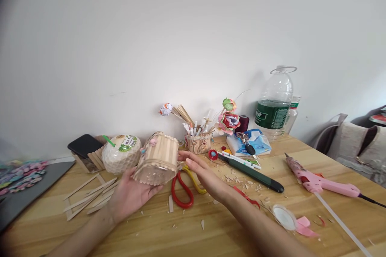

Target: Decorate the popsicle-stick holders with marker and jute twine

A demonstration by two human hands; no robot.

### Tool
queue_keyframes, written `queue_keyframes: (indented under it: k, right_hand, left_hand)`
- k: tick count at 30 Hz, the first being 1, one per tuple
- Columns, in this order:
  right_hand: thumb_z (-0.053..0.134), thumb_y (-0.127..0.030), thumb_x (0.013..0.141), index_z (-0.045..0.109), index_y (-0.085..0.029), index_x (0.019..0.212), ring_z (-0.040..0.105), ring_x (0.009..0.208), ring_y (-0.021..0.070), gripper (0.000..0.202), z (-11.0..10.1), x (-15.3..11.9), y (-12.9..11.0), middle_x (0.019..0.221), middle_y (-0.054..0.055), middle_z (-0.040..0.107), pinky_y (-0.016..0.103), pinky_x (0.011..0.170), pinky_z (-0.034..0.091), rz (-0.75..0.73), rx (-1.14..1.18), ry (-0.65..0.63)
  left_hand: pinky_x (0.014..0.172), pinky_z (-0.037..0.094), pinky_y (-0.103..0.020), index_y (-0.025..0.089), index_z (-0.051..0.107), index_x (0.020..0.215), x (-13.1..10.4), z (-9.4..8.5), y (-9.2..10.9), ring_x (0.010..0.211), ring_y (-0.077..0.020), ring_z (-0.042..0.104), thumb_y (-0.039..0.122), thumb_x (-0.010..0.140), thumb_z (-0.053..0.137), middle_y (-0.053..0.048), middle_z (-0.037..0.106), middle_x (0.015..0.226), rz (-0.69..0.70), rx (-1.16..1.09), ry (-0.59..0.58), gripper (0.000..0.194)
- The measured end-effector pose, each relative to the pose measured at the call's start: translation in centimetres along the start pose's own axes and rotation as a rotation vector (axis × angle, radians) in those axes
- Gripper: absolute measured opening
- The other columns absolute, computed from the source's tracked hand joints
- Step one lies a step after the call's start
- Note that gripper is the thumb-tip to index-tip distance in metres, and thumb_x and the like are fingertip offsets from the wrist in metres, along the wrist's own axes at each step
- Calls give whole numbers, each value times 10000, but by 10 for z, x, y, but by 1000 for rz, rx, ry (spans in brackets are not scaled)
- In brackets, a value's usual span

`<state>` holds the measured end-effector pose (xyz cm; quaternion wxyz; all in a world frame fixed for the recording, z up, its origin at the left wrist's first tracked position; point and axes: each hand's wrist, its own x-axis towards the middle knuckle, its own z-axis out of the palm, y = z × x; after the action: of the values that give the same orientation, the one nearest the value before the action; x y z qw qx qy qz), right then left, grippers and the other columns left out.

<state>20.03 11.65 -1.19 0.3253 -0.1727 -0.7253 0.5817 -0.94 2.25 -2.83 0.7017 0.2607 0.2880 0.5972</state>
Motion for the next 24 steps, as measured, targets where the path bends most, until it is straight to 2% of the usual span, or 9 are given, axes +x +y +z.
queue_keyframes:
  k: [4, 8, 11, 13, 18, 21, 24]
  right_hand:
    - [598, -474, 796, 508, -247, 1203, 449, 1206, 236, 475, 7, -6, -8, 1223, 71, 538, 426, 1046, 287, 25, 154, -66]
    - [701, -401, 721, 513, -241, 1167, 463, 1180, 227, 510, 15, -9, -14, 1183, 68, 536, 411, 1025, 310, 26, 195, -146]
    - [726, -390, 693, 508, -230, 1162, 482, 1152, 219, 541, 19, -10, -14, 1152, 68, 545, 398, 1019, 317, 28, 169, -155]
    - [735, -374, 682, 526, -224, 1134, 511, 1102, 213, 520, 22, -12, -15, 1097, 61, 567, 384, 988, 350, 26, 128, -120]
    - [619, -297, 786, 590, -219, 981, 586, 802, 160, 212, 30, -16, -22, 832, 19, 614, 316, 756, 465, -53, -67, 110]
    - [574, -241, 815, 580, -240, 1023, 591, 741, 153, 208, 34, -20, -26, 820, 24, 628, 298, 681, 479, -168, -232, 213]
    - [551, -206, 823, 534, -250, 1086, 597, 756, 155, 267, 36, -23, -30, 850, 27, 626, 295, 673, 487, -237, -304, 221]
  left_hand:
    - [908, 409, -394, 175, 634, 1064, -3, 0, 1, 1013, -279, 599, 585, 767, 450, -104, 697, 1037, -56, -95, -24, 538]
    - [819, 451, -345, 163, 645, 1042, -5, 0, -2, 887, -259, 636, 680, 724, 461, -113, 710, 961, -95, -118, -34, 635]
    - [774, 475, -296, 143, 665, 1007, -5, 2, -3, 813, -223, 646, 669, 728, 485, -113, 714, 913, -122, -145, -47, 622]
    - [761, 487, -279, 137, 673, 998, -6, 4, -3, 798, -211, 646, 662, 726, 500, -112, 715, 908, -124, -150, -62, 616]
    - [763, 496, -250, 145, 680, 995, -7, 6, -5, 802, -196, 654, 653, 709, 536, -104, 723, 908, -132, -152, -72, 600]
    - [783, 492, -244, 156, 672, 1020, -7, 6, -9, 825, -187, 655, 670, 723, 501, -90, 723, 936, -144, -164, -77, 618]
    - [791, 495, -262, 148, 672, 1044, -9, 9, -13, 840, -197, 658, 683, 744, 450, -92, 722, 975, -149, -191, -73, 652]
